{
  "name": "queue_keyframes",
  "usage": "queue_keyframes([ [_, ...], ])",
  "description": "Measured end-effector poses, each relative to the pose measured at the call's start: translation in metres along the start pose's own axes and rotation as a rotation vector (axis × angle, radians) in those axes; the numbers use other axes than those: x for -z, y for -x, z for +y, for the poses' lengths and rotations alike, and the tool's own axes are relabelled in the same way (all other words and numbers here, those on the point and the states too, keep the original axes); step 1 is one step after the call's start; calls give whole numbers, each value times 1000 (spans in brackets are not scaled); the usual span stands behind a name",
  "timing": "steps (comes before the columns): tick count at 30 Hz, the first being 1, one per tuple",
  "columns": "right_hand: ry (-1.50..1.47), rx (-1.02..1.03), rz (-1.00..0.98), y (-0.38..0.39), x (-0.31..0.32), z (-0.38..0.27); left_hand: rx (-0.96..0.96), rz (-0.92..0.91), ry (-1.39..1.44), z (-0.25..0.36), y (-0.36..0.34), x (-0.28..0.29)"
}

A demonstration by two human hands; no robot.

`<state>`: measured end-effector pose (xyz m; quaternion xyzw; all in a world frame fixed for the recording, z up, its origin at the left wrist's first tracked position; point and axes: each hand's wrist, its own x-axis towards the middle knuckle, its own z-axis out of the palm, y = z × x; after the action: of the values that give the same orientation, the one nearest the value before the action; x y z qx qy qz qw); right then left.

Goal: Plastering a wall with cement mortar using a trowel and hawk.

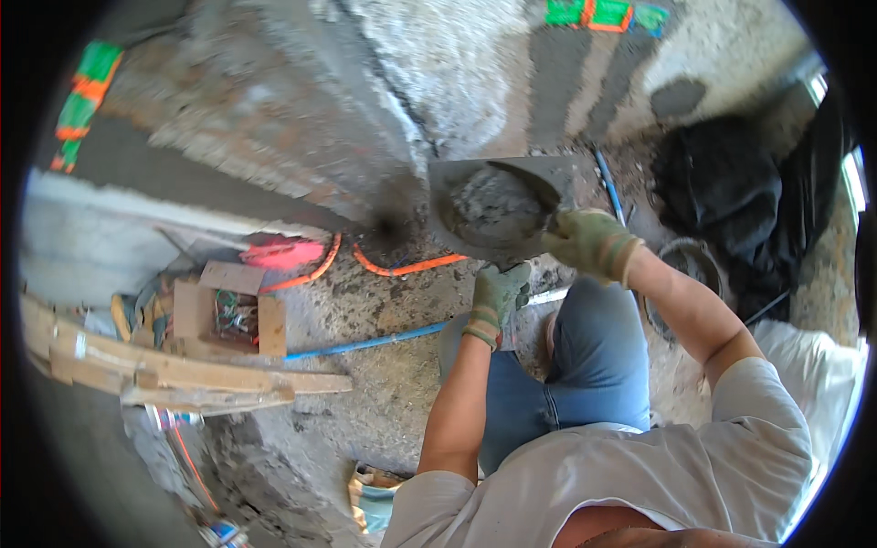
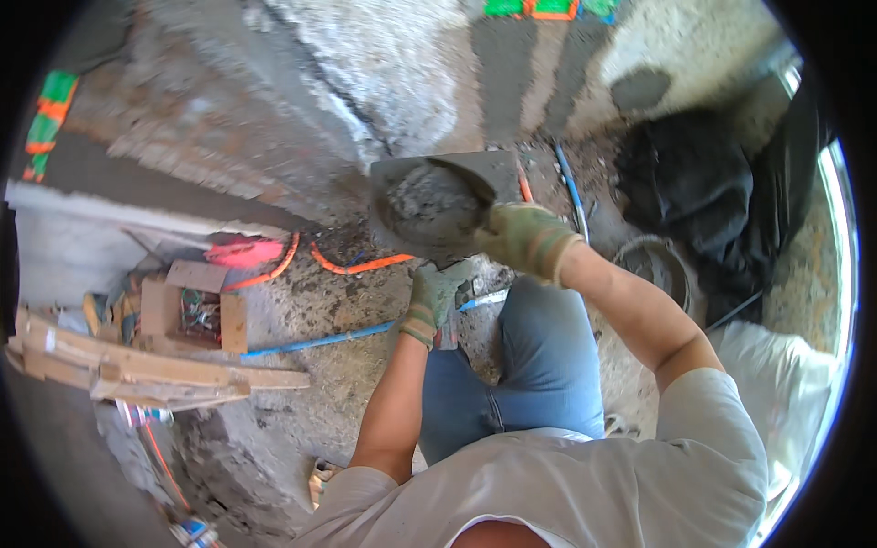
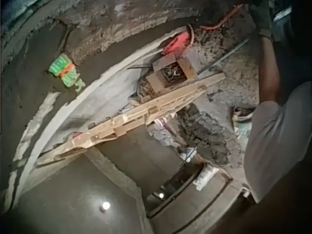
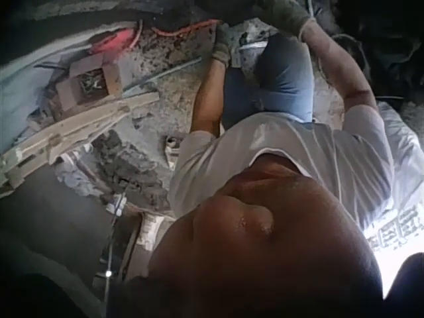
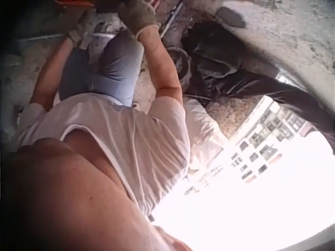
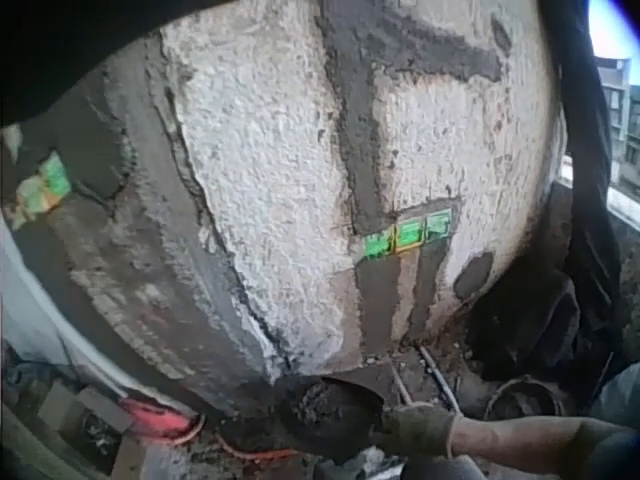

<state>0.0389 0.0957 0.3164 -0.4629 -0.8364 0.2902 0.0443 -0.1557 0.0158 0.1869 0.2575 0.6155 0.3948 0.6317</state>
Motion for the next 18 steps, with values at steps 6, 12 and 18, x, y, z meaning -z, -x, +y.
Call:
queue_keyframes([
  [6, -75, 97, -55, -22, 69, -72, -137, 297, 199, 54, 72, 50],
  [12, 316, 518, 304, -48, 122, -102, -88, 388, 272, 117, 117, 74],
  [18, 531, 758, 429, -63, 113, -101, -186, 289, 373, 148, 139, 84],
])
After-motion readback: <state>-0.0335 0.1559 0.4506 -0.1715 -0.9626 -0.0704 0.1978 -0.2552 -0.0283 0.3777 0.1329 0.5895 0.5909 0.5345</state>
